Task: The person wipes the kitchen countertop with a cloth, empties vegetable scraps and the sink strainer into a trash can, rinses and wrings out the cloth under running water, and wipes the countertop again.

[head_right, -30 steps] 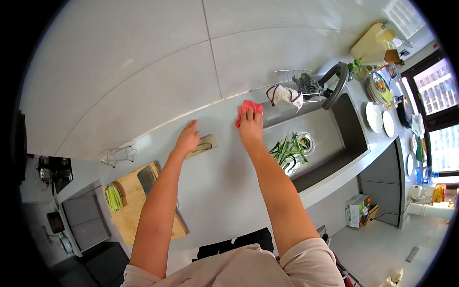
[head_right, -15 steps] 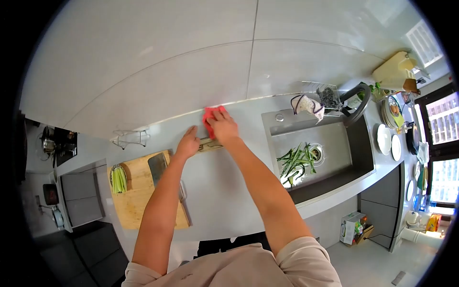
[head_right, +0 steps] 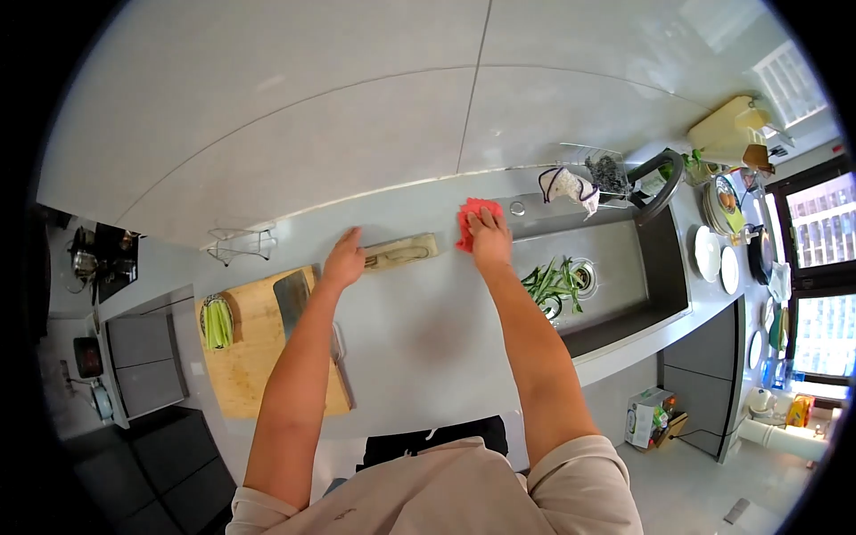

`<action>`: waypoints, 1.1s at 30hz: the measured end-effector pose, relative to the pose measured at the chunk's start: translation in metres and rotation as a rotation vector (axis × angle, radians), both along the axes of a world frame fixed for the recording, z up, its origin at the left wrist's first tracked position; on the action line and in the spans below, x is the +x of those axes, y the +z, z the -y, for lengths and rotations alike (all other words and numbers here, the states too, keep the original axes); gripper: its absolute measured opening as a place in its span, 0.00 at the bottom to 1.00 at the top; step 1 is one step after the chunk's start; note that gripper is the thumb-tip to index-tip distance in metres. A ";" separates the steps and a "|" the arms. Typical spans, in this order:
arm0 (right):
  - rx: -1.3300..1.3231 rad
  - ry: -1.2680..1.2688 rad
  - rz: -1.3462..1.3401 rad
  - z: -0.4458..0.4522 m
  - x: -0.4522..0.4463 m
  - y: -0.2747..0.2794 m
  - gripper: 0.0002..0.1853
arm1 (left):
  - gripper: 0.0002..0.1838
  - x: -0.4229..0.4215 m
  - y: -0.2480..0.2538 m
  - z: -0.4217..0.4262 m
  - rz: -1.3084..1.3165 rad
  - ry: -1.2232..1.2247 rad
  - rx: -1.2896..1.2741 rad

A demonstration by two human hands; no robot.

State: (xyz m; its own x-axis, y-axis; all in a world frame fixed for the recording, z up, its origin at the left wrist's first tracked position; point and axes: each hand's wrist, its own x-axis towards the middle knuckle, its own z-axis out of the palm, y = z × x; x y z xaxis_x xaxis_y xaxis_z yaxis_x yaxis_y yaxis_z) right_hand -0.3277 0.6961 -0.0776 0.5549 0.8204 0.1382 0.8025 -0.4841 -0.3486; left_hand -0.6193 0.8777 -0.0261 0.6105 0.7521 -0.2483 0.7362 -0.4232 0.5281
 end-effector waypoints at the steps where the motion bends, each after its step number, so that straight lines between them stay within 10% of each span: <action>1: -0.008 -0.017 -0.002 0.011 -0.003 -0.001 0.18 | 0.30 -0.004 0.000 -0.001 -0.002 0.003 0.016; 9: -0.297 -0.028 0.000 0.079 -0.065 0.051 0.19 | 0.33 -0.027 0.000 0.024 0.084 0.212 -0.023; 12: -0.028 0.073 0.102 0.069 -0.069 0.055 0.21 | 0.35 -0.022 0.028 0.042 0.052 0.370 -0.130; 18: 0.143 -0.095 -0.640 0.017 -0.094 0.030 0.30 | 0.36 -0.027 0.015 0.055 0.256 0.619 -0.354; 33: 0.188 -0.089 -0.790 -0.042 -0.050 0.011 0.34 | 0.41 0.015 -0.022 0.018 0.711 0.623 -0.658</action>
